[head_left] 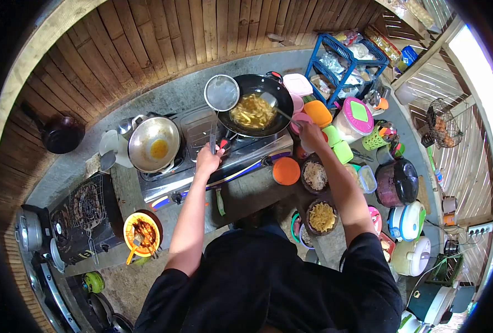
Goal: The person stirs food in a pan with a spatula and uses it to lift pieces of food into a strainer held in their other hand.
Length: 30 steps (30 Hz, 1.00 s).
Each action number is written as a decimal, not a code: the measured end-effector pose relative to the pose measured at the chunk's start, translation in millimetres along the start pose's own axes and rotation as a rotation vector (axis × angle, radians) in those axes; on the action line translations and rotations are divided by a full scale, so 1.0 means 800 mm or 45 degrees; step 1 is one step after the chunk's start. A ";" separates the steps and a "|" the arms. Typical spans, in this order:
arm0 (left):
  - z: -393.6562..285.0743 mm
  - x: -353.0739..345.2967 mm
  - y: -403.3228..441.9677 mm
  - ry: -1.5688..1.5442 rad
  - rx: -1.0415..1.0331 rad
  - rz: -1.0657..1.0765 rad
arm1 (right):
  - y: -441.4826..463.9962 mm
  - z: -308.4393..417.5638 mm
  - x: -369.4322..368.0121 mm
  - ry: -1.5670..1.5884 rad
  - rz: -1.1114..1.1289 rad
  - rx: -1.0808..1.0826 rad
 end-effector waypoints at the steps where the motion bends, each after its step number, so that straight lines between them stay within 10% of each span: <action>1: 0.000 0.000 0.000 -0.019 0.003 -0.005 | -0.003 0.004 0.002 -0.002 0.000 0.000; 10: 0.002 0.000 0.002 0.018 -0.030 -0.011 | -0.020 0.019 -0.026 0.582 0.370 -0.145; 21: -0.002 0.001 0.000 0.002 -0.017 -0.017 | -0.021 0.019 0.045 -0.226 -0.171 -0.031; 30: 0.000 0.001 0.002 -0.001 -0.006 0.008 | -0.014 -0.009 0.009 -0.163 0.108 -0.125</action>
Point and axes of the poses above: each hand's wrist, its own y-axis towards the middle knuckle, its own x-axis out of the back of the hand, z = x × y, the point moved 5 cm from there along y, towards the middle knuckle, and after that the axes turned 11 degrees about -y, right-handed, at the moved point
